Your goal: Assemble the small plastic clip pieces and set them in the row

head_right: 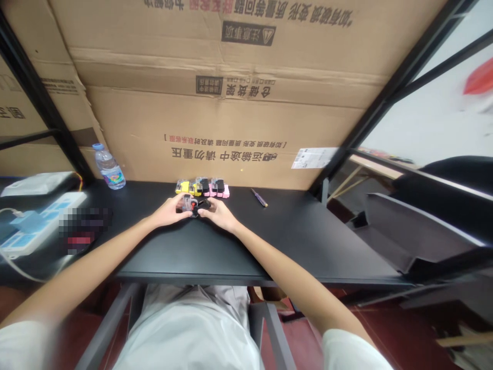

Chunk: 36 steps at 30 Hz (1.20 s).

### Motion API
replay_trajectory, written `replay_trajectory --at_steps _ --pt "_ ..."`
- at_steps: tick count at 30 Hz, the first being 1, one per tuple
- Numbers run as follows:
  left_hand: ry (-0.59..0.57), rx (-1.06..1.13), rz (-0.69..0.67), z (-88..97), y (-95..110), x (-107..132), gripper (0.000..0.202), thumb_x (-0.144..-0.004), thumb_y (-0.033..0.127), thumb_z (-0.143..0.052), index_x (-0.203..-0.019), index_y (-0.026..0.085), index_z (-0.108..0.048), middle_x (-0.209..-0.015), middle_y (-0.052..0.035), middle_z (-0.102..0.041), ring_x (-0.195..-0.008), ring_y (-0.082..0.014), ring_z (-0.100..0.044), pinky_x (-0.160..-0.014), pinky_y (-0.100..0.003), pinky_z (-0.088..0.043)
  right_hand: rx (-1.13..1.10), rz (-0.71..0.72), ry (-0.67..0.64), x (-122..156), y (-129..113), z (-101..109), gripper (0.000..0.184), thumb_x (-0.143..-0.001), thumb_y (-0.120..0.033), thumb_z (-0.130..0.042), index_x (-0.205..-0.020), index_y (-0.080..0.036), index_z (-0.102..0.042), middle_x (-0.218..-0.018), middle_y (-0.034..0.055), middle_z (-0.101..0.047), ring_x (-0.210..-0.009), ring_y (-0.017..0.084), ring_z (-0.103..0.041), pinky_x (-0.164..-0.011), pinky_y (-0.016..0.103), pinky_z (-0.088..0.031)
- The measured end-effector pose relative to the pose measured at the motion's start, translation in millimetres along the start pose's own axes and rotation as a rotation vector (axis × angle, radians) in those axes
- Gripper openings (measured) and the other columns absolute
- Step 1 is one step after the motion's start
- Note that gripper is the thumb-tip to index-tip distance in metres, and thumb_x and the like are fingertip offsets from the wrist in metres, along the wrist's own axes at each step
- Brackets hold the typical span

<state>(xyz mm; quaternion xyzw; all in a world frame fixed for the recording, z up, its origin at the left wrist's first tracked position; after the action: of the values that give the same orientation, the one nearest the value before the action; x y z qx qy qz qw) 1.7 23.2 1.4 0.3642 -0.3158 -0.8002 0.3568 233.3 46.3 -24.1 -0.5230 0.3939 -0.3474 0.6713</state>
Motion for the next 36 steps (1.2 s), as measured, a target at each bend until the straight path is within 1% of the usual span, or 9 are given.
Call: replay_trajectory --at_steps 4,10,15,20,26,30,33,34,36 --pt "0.000 0.006 -0.001 -0.6 -2 0 0.055 -0.089 0.036 -0.075 -0.137 0.022 -0.053 -0.122 -0.0110 -0.079 -0.105 -0.0275 -0.080 -0.100 -0.046 -0.061 0.021 0.004 0.005 0 1 -1 0.053 -0.076 -0.052 -0.090 -0.112 -0.019 -0.069 -0.104 0.0077 -0.079 -0.092 0.025 -0.078 -0.091 0.046 -0.066" --pt "-0.005 -0.005 0.015 -0.3 -3 0 0.055 -0.089 0.034 -0.075 -0.138 0.022 -0.052 -0.118 -0.0104 -0.080 -0.103 -0.0280 -0.080 -0.098 -0.045 -0.062 0.079 0.029 0.023 3 -4 -4 0.048 -0.078 -0.051 -0.089 -0.108 -0.020 -0.068 -0.100 0.0074 -0.079 -0.090 0.026 -0.078 -0.089 0.045 -0.066" --pt "-0.021 0.039 0.037 -1.5 -6 0 0.059 -0.089 0.033 -0.077 -0.140 0.023 -0.051 -0.123 -0.0109 -0.079 -0.107 -0.0282 -0.080 -0.101 -0.046 -0.061 0.092 0.035 0.029 5 -7 -7 0.043 -0.081 -0.050 -0.087 -0.104 -0.020 -0.066 -0.095 0.0068 -0.078 -0.086 0.026 -0.078 -0.086 0.044 -0.066" --pt "-0.025 0.049 0.061 -2.8 -4 -1 0.058 -0.088 0.030 -0.078 -0.139 0.023 -0.053 -0.120 -0.0110 -0.080 -0.107 -0.0289 -0.080 -0.101 -0.047 -0.061 0.077 0.052 0.012 5 -8 -7 0.046 -0.080 -0.050 -0.088 -0.110 -0.020 -0.068 -0.102 0.0076 -0.079 -0.091 0.026 -0.078 -0.089 0.044 -0.066" --pt "-0.032 0.054 0.039 -3.1 -5 -2 0.057 -0.088 0.029 -0.079 -0.139 0.021 -0.053 -0.120 -0.0121 -0.080 -0.109 -0.0287 -0.080 -0.101 -0.045 -0.062 0.056 0.057 -0.006 2 -3 -5 0.052 -0.079 -0.048 -0.089 -0.117 -0.019 -0.069 -0.113 0.0097 -0.079 -0.097 0.027 -0.078 -0.095 0.046 -0.065" --pt "-0.027 0.049 0.039 -2.6 -3 -1 0.058 -0.088 0.030 -0.079 -0.139 0.020 -0.053 -0.120 -0.0122 -0.080 -0.107 -0.0280 -0.080 -0.100 -0.044 -0.062 0.064 0.072 -0.008 3 -5 -5 0.051 -0.080 -0.046 -0.088 -0.118 -0.019 -0.069 -0.120 0.0112 -0.078 -0.103 0.028 -0.077 -0.098 0.047 -0.064" --pt "-0.025 0.048 0.043 -2.0 1 0 0.058 -0.088 0.029 -0.080 -0.139 0.019 -0.054 -0.120 -0.0127 -0.080 -0.107 -0.0280 -0.080 -0.099 -0.042 -0.062 0.084 0.090 -0.031 4 -9 -5 0.047 -0.083 -0.046 -0.085 -0.119 -0.020 -0.068 -0.121 0.0109 -0.077 -0.105 0.028 -0.076 -0.099 0.048 -0.062" --pt "-0.026 0.046 0.040 -1.8 3 0 0.058 -0.088 0.030 -0.079 -0.139 0.019 -0.054 -0.119 -0.0127 -0.080 -0.106 -0.0280 -0.080 -0.098 -0.042 -0.062 0.102 0.104 -0.030 4 -10 -5 0.046 -0.084 -0.046 -0.084 -0.119 -0.021 -0.067 -0.122 0.0107 -0.076 -0.105 0.028 -0.076 -0.099 0.047 -0.062" --pt "-0.027 0.038 0.032 -1.6 5 0 0.058 -0.089 0.029 -0.079 -0.140 0.019 -0.053 -0.118 -0.0129 -0.080 -0.104 -0.0279 -0.080 -0.097 -0.042 -0.062 0.152 0.172 0.016 5 -13 -4 0.045 -0.085 -0.044 -0.083 -0.121 -0.024 -0.064 -0.129 0.0102 -0.072 -0.108 0.027 -0.074 -0.097 0.044 -0.062"
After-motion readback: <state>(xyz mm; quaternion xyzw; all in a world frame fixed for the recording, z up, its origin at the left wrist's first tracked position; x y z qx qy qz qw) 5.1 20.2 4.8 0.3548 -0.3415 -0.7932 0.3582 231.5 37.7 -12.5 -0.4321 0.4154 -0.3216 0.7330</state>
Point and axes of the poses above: each hand's wrist, its own x-axis away from the middle knuckle, its own z-axis out of the back of the hand, y = z × x, the point moved 2 cm from there along -x, towards the middle knuckle
